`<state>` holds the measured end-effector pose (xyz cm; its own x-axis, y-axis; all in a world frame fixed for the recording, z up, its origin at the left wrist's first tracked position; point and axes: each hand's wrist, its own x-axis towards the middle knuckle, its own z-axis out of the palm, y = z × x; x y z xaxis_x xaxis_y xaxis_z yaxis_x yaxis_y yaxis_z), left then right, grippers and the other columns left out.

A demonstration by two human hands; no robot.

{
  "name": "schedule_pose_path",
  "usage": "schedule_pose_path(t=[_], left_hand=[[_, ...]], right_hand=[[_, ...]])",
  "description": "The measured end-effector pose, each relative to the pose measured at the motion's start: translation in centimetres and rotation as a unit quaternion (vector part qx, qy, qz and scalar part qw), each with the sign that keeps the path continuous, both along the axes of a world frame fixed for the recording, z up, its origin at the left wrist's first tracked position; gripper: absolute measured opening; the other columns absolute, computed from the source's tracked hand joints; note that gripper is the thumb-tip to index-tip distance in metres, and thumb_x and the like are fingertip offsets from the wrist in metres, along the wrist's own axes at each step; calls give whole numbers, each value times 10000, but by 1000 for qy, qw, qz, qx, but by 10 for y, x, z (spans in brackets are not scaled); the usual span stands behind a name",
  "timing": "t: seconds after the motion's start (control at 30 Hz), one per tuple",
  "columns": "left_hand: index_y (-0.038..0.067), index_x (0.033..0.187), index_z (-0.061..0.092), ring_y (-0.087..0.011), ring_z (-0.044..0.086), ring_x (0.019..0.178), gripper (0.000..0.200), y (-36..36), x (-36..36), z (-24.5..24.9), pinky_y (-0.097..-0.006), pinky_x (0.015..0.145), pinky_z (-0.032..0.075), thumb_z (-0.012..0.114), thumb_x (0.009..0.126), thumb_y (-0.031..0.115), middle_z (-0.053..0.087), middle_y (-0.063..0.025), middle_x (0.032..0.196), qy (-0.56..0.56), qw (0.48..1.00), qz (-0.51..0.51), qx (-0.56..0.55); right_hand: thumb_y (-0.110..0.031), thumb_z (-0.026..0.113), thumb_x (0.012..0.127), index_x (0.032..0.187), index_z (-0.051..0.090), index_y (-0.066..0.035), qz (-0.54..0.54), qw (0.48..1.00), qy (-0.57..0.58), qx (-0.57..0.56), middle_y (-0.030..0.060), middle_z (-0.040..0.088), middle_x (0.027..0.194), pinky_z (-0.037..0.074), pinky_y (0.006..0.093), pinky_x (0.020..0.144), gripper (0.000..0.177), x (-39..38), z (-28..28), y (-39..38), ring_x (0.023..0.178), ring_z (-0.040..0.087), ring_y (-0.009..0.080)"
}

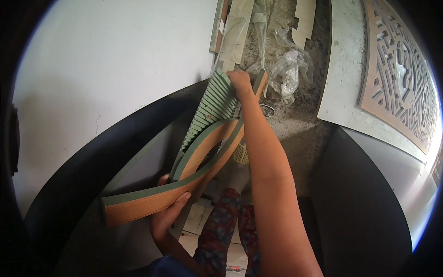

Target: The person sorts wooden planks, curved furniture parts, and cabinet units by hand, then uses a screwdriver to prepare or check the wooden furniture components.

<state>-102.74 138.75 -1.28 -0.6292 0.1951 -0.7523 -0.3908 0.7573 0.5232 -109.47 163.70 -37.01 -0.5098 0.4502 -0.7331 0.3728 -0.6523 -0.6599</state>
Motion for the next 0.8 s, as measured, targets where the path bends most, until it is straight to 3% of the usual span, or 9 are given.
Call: schedule_pose_path(t=[0.1,0.2,0.3,0.4,0.5,0.7,0.8], left_hand=[[47,1278,316,-146,466,1042,592,5,1,2,-288,909,389,647,788,23,485,-86,1137,-4,1000,10,-12],[54,1273,329,-151,467,1043,587,8,-3,5,-292,905,392,654,784,30,483,-85,1142,-13,1000,5,-27],[58,1271,339,-153,467,1044,588,10,-8,6,-297,901,394,663,780,41,481,-84,1143,-18,999,-23,-34],[58,1268,344,-153,466,1043,585,14,-9,9,-298,900,394,667,779,49,482,-81,1138,-23,999,-17,-40],[53,1266,343,-151,464,1043,580,14,-8,9,-296,902,391,663,783,50,484,-82,1130,-16,1000,-4,-27],[48,1262,343,-146,465,1032,571,17,-10,12,-295,895,395,657,785,42,489,-84,1121,-26,999,-1,-24],[46,1258,346,-145,468,1027,565,14,-9,9,-293,888,398,654,785,39,493,-84,1118,-16,999,-17,-34]], right_hand=[[-218,623,713,852,617,59,27,996,-82,-38,132,611,842,441,355,663,310,-8,21,5,753,579,224],[-257,642,681,908,614,74,52,976,-207,34,169,629,957,456,371,741,402,-20,1,3,864,605,285],[-303,648,658,968,606,83,57,973,-224,13,201,611,1052,448,355,816,497,-21,-24,-1,982,589,295],[-319,644,656,985,607,79,148,982,-86,75,197,608,1054,440,340,832,517,-7,-63,0,990,581,280],[-317,649,653,1020,599,72,53,989,-114,-74,184,602,1074,429,338,847,537,-6,-6,6,1004,571,274],[-301,668,672,1067,553,98,62,987,-115,-96,181,599,1055,424,356,829,573,-5,2,12,962,573,268],[-275,691,693,1051,550,118,6,992,-53,-118,162,609,1011,434,338,794,550,1,20,9,929,577,233]])
